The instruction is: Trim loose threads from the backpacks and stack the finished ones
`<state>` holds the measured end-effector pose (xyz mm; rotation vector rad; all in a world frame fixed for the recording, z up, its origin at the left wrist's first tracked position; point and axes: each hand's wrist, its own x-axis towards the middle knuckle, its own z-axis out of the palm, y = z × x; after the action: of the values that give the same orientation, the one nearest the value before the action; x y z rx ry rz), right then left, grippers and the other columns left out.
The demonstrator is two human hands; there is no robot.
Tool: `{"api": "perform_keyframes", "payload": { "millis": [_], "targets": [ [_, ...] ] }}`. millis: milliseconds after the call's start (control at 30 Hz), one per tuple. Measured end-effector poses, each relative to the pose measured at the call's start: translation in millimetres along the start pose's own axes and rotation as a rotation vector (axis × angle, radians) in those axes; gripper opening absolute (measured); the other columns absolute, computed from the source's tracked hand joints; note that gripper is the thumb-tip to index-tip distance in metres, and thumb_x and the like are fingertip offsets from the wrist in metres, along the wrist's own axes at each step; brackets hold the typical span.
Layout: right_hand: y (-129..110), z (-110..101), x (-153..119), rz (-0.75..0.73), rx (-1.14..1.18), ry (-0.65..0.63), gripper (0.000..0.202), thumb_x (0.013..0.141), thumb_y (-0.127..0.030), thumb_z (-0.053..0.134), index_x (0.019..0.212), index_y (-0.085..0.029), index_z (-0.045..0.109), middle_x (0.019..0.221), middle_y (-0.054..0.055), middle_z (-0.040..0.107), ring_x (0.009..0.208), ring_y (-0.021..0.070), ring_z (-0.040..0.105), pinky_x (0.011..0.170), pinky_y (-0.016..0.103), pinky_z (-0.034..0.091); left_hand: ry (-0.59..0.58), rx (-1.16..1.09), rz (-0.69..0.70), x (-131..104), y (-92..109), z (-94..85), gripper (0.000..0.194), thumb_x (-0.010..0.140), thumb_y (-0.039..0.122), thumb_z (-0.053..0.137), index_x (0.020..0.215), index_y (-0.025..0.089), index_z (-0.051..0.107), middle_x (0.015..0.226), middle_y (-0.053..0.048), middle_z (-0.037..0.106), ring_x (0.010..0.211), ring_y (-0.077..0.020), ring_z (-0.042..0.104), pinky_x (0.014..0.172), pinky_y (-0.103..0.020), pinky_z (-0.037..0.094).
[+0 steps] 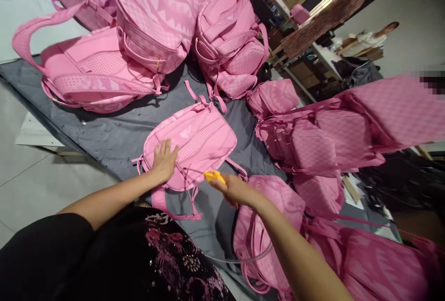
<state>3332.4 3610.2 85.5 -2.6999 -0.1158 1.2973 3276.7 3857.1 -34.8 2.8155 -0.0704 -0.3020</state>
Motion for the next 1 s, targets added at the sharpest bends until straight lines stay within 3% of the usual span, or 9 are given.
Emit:
{"api": "perform_keyframes", "payload": {
  "millis": [167, 267, 333, 433, 500, 600, 667, 900, 1000],
  "targets": [
    [30, -17, 8, 0.366, -0.187, 0.429, 0.057, 0.101, -0.053, 0.029, 0.126, -0.011, 0.057, 0.109, 0.021, 0.068, 0.098, 0.0284, 0.068, 0.076, 0.032, 0.050, -0.160, -0.163, 0.409, -55, 69, 10.5, 0.068, 0.092, 0.051, 0.049, 0.150, 0.017, 0.037, 0.161, -0.021, 0.021, 0.147, -0.0351, 0.021, 0.115, -0.052, 0.022],
    [32, -3, -1, 0.151, 0.009, 0.117, 0.052, 0.099, -0.053, 0.035, 0.125, -0.015, 0.058, 0.087, 0.013, 0.072, 0.071, 0.0230, 0.069, 0.063, 0.029, 0.049, -0.333, -0.068, 0.567, -71, 86, 29.8, 0.070, 0.086, 0.061, 0.056, 0.142, 0.019, 0.050, 0.155, -0.020, 0.036, 0.144, -0.0361, 0.028, 0.114, -0.056, 0.023],
    [36, 7, -9, 0.056, 0.133, 0.032, 0.051, 0.099, -0.054, 0.035, 0.124, -0.015, 0.058, 0.075, 0.008, 0.070, 0.056, 0.0196, 0.064, 0.056, 0.027, 0.047, -0.397, 0.015, 0.572, -72, 85, 39.4, 0.061, 0.085, 0.060, 0.058, 0.125, 0.015, 0.063, 0.139, -0.021, 0.054, 0.138, -0.0368, 0.037, 0.112, -0.058, 0.026],
    [49, 12, -13, 0.257, 0.009, 0.370, 0.054, 0.100, -0.053, 0.033, 0.122, -0.011, 0.059, 0.090, 0.015, 0.071, 0.076, 0.0227, 0.069, 0.066, 0.028, 0.047, -0.397, -0.083, 0.575, -66, 80, 43.5, 0.043, 0.090, 0.051, 0.055, 0.101, 0.012, 0.070, 0.108, -0.017, 0.068, 0.117, -0.0306, 0.054, 0.102, -0.045, 0.042],
    [60, 11, -10, 0.303, -0.040, 0.442, 0.052, 0.100, -0.051, 0.034, 0.120, -0.010, 0.059, 0.094, 0.016, 0.071, 0.085, 0.0233, 0.069, 0.072, 0.028, 0.046, -0.353, -0.237, 0.580, -63, 78, 41.6, 0.033, 0.095, 0.041, 0.049, 0.103, 0.015, 0.068, 0.105, -0.012, 0.067, 0.105, -0.0228, 0.060, 0.093, -0.035, 0.047],
    [70, 16, -2, 0.156, 0.055, 0.292, 0.050, 0.100, -0.053, 0.033, 0.119, -0.015, 0.059, 0.081, 0.009, 0.072, 0.077, 0.0211, 0.069, 0.069, 0.027, 0.045, -0.188, -0.224, 0.481, -60, 73, 38.7, 0.032, 0.095, 0.028, 0.047, 0.122, 0.016, 0.059, 0.129, -0.014, 0.058, 0.118, -0.0237, 0.054, 0.101, -0.038, 0.043],
    [72, 21, 4, 0.201, 0.053, 0.369, 0.053, 0.100, -0.055, 0.031, 0.119, -0.014, 0.059, 0.086, 0.011, 0.072, 0.083, 0.0226, 0.069, 0.069, 0.028, 0.045, -0.115, -0.064, 0.352, -58, 63, 38.7, 0.041, 0.093, 0.026, 0.050, 0.131, 0.012, 0.053, 0.141, -0.021, 0.049, 0.131, -0.0317, 0.044, 0.109, -0.050, 0.033],
    [69, 46, 1, 0.191, 0.122, 0.396, 0.051, 0.099, -0.054, 0.030, 0.116, -0.014, 0.058, 0.071, 0.008, 0.068, 0.072, 0.0219, 0.068, 0.069, 0.030, 0.047, -0.198, 0.184, 0.426, -56, 21, 37.9, 0.047, 0.093, 0.034, 0.050, 0.133, 0.008, 0.051, 0.139, -0.020, 0.052, 0.129, -0.0314, 0.045, 0.110, -0.047, 0.029],
    [65, 71, -15, 0.017, 0.337, 0.064, 0.046, 0.099, -0.050, 0.034, 0.118, -0.014, 0.055, 0.060, 0.002, 0.063, 0.049, 0.0167, 0.061, 0.055, 0.026, 0.045, -0.165, 0.181, 0.423, -51, 20, 35.9, 0.039, 0.097, 0.037, 0.043, 0.122, 0.011, 0.059, 0.124, -0.017, 0.060, 0.116, -0.0286, 0.052, 0.098, -0.042, 0.038]
  ]
}}
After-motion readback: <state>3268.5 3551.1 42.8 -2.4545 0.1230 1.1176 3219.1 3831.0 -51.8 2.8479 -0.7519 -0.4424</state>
